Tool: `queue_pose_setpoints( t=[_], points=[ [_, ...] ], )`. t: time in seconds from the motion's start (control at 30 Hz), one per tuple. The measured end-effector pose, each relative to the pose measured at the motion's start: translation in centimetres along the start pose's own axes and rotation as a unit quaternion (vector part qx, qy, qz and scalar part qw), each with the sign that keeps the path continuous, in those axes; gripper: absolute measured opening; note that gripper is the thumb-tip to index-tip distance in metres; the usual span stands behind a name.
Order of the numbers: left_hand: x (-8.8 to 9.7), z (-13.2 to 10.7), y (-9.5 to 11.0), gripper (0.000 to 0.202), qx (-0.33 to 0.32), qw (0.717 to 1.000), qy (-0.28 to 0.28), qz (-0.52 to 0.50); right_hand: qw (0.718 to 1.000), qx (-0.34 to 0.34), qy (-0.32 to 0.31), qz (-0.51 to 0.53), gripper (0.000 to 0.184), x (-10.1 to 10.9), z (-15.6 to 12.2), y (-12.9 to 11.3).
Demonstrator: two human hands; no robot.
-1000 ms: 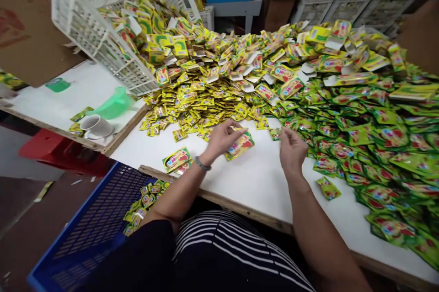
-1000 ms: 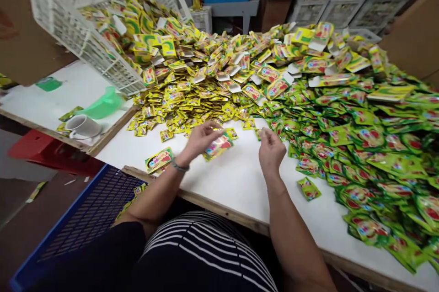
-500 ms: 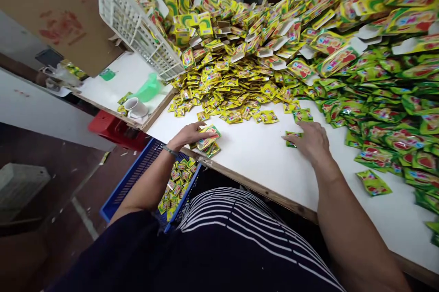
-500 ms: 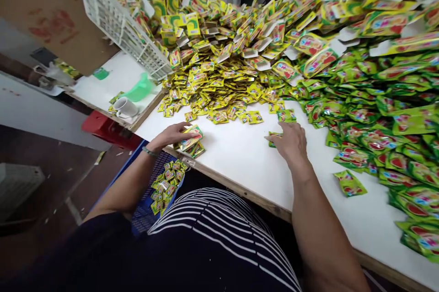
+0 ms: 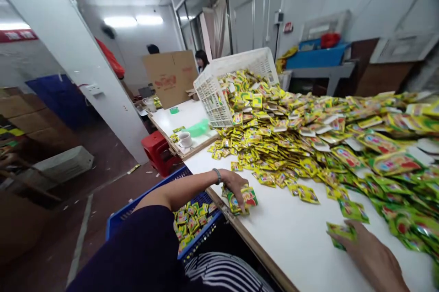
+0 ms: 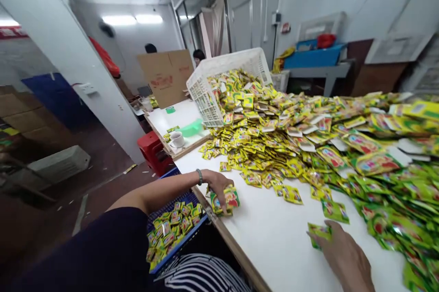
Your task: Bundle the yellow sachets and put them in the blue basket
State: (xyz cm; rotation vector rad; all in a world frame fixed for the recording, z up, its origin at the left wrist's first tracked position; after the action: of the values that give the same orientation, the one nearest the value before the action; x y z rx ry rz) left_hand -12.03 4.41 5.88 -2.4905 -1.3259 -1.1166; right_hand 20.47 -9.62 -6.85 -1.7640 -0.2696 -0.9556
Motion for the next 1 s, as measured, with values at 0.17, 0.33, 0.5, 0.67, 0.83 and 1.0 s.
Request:
queue_pose_setpoints(
  t=[0.17,0.33,0.5,0.67,0.83,1.0],
  points=[
    [-1.0,0.3,0.1,0.050,-0.029,0.997,-0.074,-0.013,1.000,-0.016,-0.012,-0.019,0.069,0.2,0.1,0.2],
    [-1.1,-1.4,0.6,0.052,-0.027,0.996,-0.083,-0.001,0.999,-0.014,-0.025,-0.021,0.070,-0.3,0.6,0.6],
    [1.3,-2.2,0.8,0.090,0.037,0.973,0.225,0.040,1.000,0.014,-0.016,-0.023,0.069,-0.7,1.0,1.0],
    [0.3,0.0,0.0,0.097,-0.002,0.924,0.379,0.050,1.000,0.012,-0.016,-0.018,0.068,-0.5,1.1,1.0],
    [-1.4,2.4,0.2,0.114,-0.076,0.924,0.361,0.100,1.000,0.004,0.004,-0.014,0.063,0.2,0.5,0.1],
    [-1.6,4.0,1.4,0.115,-0.060,0.932,0.292,0.209,1.000,0.007,0.001,-0.021,0.069,0.1,0.2,-0.5]
  ],
)
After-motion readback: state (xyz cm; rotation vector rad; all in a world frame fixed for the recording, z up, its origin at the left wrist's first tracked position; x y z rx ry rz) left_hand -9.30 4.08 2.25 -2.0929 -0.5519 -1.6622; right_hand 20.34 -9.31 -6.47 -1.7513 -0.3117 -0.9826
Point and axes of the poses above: each hand's wrist, its own z-axis towards the middle knuckle, its own x-axis out of the back of the hand, y = z × x, the point moved 5 cm from there along z, towards the middle knuckle, and after that the axes turned 14 degrees about z, right-handed, at the moved point
